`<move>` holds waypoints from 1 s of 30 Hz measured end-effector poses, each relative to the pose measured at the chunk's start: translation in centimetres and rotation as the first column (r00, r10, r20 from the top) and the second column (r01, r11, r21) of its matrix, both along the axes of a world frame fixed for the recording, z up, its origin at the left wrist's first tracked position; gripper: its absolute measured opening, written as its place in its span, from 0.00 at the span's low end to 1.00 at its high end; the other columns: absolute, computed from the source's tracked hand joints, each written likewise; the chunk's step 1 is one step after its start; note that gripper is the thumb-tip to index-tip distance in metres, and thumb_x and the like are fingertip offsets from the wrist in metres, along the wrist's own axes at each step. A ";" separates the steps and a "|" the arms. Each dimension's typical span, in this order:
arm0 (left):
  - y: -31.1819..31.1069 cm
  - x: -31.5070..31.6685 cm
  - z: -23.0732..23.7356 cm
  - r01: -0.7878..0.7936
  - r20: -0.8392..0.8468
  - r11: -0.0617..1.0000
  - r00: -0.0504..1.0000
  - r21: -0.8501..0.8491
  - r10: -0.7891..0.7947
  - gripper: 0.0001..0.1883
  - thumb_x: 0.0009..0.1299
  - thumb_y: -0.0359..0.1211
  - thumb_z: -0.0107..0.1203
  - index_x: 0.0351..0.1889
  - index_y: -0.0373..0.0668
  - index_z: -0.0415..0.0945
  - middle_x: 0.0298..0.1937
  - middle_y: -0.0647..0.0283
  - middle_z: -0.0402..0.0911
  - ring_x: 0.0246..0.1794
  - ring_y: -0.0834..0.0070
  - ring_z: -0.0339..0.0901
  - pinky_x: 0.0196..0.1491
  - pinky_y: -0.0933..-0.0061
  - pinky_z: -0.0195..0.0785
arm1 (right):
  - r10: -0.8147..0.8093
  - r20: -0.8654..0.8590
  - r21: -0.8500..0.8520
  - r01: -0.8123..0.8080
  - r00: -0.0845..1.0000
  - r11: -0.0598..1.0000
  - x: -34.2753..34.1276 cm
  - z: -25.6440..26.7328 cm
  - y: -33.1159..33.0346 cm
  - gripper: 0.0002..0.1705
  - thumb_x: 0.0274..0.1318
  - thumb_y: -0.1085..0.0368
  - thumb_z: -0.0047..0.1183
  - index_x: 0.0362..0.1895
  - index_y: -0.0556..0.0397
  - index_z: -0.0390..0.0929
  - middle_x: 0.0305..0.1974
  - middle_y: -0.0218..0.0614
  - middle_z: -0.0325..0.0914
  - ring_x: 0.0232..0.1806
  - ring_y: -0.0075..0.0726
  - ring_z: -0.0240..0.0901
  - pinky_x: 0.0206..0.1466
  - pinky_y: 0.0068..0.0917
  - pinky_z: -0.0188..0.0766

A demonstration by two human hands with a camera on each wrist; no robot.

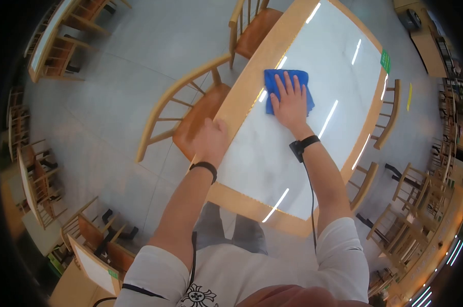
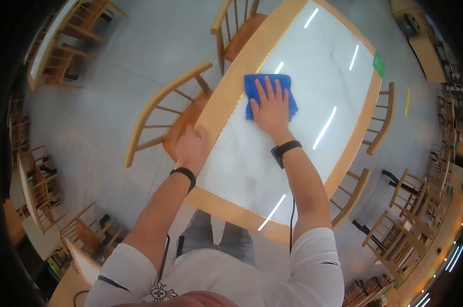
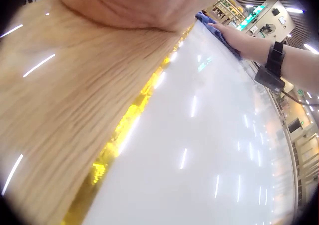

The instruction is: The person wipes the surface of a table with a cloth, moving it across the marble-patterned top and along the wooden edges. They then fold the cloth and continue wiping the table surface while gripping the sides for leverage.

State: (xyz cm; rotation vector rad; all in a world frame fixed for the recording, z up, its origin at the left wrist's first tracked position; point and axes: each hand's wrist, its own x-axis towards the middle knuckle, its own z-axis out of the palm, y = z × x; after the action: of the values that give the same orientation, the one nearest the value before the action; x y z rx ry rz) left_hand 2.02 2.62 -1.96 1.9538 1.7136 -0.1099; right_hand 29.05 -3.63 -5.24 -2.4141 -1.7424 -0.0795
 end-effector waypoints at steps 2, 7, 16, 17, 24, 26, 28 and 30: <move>0.0 0.1 0.3 0.009 -0.016 1.000 1.000 0.002 -0.009 0.26 0.84 0.52 0.43 0.46 0.37 0.78 0.42 0.41 0.90 0.46 0.42 0.88 0.51 0.42 0.80 | 0.033 -0.063 -0.025 -0.035 0.997 0.999 -3.7 0.9 -2.1 0.37 0.77 0.48 0.50 0.85 0.40 0.64 0.86 0.44 0.58 0.86 0.64 0.50 0.86 0.67 0.42; 0.2 0.4 1.2 -0.038 -0.012 0.999 0.999 -0.038 0.038 0.27 0.84 0.53 0.41 0.48 0.37 0.79 0.43 0.42 0.90 0.49 0.43 0.89 0.53 0.43 0.80 | 0.181 -0.229 -0.159 -0.220 0.956 0.963 -16.9 3.3 -11.2 0.39 0.70 0.48 0.55 0.82 0.39 0.69 0.84 0.41 0.63 0.85 0.58 0.54 0.86 0.68 0.43; 0.1 0.2 0.2 -0.020 -0.013 1.000 1.000 -0.022 0.020 0.27 0.84 0.53 0.41 0.49 0.36 0.79 0.45 0.40 0.90 0.49 0.41 0.88 0.54 0.42 0.79 | 0.402 -0.511 -0.154 -0.541 0.759 0.827 -25.0 5.5 -20.1 0.40 0.70 0.49 0.57 0.84 0.33 0.66 0.85 0.31 0.62 0.86 0.49 0.55 0.88 0.62 0.44; 0.1 0.2 0.1 -0.013 -0.002 1.000 1.000 -0.021 0.013 0.27 0.84 0.52 0.42 0.49 0.36 0.79 0.45 0.40 0.90 0.49 0.41 0.88 0.54 0.42 0.79 | 0.431 -0.522 -0.145 -0.574 0.736 0.806 -23.8 5.5 -19.9 0.40 0.70 0.49 0.57 0.84 0.33 0.66 0.85 0.30 0.62 0.86 0.48 0.55 0.88 0.61 0.44; 0.3 0.6 -0.3 -0.033 -0.045 0.999 0.998 -0.007 0.033 0.25 0.83 0.51 0.45 0.47 0.36 0.79 0.46 0.40 0.89 0.49 0.41 0.87 0.54 0.41 0.77 | 0.514 -0.409 -0.193 -0.622 0.754 0.759 -11.0 4.1 -14.0 0.43 0.64 0.49 0.60 0.83 0.28 0.68 0.85 0.27 0.61 0.86 0.47 0.55 0.88 0.62 0.44; 0.3 0.7 -0.3 -0.045 -0.065 0.999 0.997 -0.001 0.044 0.24 0.82 0.51 0.46 0.46 0.37 0.79 0.45 0.40 0.89 0.48 0.42 0.87 0.53 0.42 0.78 | 0.502 -0.325 -0.193 -0.575 0.802 0.795 -6.7 4.2 -10.3 0.42 0.64 0.50 0.60 0.83 0.30 0.68 0.84 0.31 0.63 0.86 0.52 0.55 0.87 0.64 0.45; 0.0 0.3 -0.8 -0.043 -0.043 0.999 0.998 0.031 0.045 0.24 0.82 0.50 0.47 0.45 0.37 0.79 0.44 0.42 0.89 0.47 0.43 0.87 0.52 0.43 0.78 | 0.417 -0.271 -0.192 -0.473 0.868 0.860 -2.7 3.8 -5.8 0.40 0.65 0.51 0.59 0.82 0.32 0.70 0.83 0.33 0.65 0.86 0.53 0.54 0.87 0.64 0.44; -0.2 0.2 -0.9 -0.050 -0.048 0.998 0.998 0.038 0.052 0.23 0.81 0.50 0.49 0.44 0.37 0.79 0.43 0.44 0.89 0.46 0.44 0.87 0.51 0.43 0.78 | 0.362 -0.167 -0.158 -0.387 0.917 0.908 0.9 3.0 -1.4 0.38 0.71 0.49 0.56 0.83 0.33 0.69 0.84 0.34 0.63 0.86 0.55 0.53 0.88 0.61 0.44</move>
State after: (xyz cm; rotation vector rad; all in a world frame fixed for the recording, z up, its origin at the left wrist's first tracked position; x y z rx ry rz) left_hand 2.24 2.40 -2.83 1.9473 1.8074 -0.1086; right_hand 29.96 -5.03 -2.19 -2.0884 -2.1970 0.3020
